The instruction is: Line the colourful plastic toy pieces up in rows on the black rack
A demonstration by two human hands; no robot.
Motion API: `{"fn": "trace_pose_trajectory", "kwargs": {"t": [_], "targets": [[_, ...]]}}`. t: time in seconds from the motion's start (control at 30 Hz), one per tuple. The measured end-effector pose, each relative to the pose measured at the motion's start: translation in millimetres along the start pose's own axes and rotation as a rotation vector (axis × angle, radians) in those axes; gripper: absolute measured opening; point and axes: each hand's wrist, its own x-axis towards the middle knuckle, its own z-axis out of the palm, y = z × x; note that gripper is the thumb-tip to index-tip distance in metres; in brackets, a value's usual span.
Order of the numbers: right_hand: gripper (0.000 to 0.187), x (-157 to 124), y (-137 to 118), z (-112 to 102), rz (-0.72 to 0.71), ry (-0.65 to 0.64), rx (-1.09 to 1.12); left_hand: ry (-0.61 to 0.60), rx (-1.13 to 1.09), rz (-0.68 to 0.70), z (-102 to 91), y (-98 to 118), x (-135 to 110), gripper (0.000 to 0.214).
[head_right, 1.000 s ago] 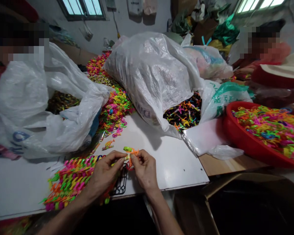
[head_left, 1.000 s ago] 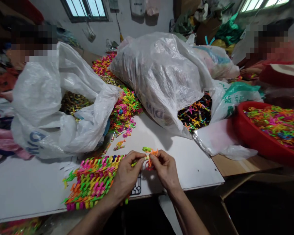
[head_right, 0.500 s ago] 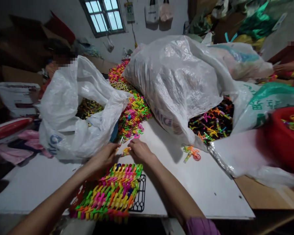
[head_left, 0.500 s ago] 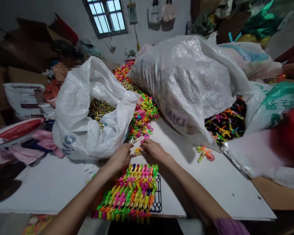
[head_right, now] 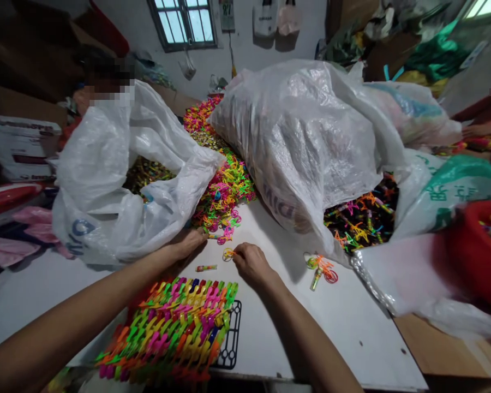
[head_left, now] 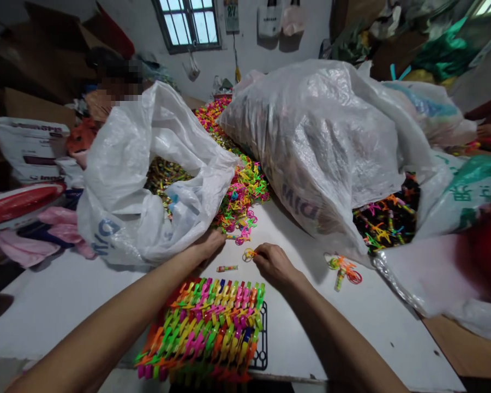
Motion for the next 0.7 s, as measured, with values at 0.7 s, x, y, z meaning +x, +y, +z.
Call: {"fn": "trace_pose_trajectory", "kwargs": {"t": [0.7], "targets": [[0.02, 74, -18, -8, -0.297, 0.026, -0.623, -0.479, 0.082, 0.146, 10.2, 21, -15, 0.014]]}}
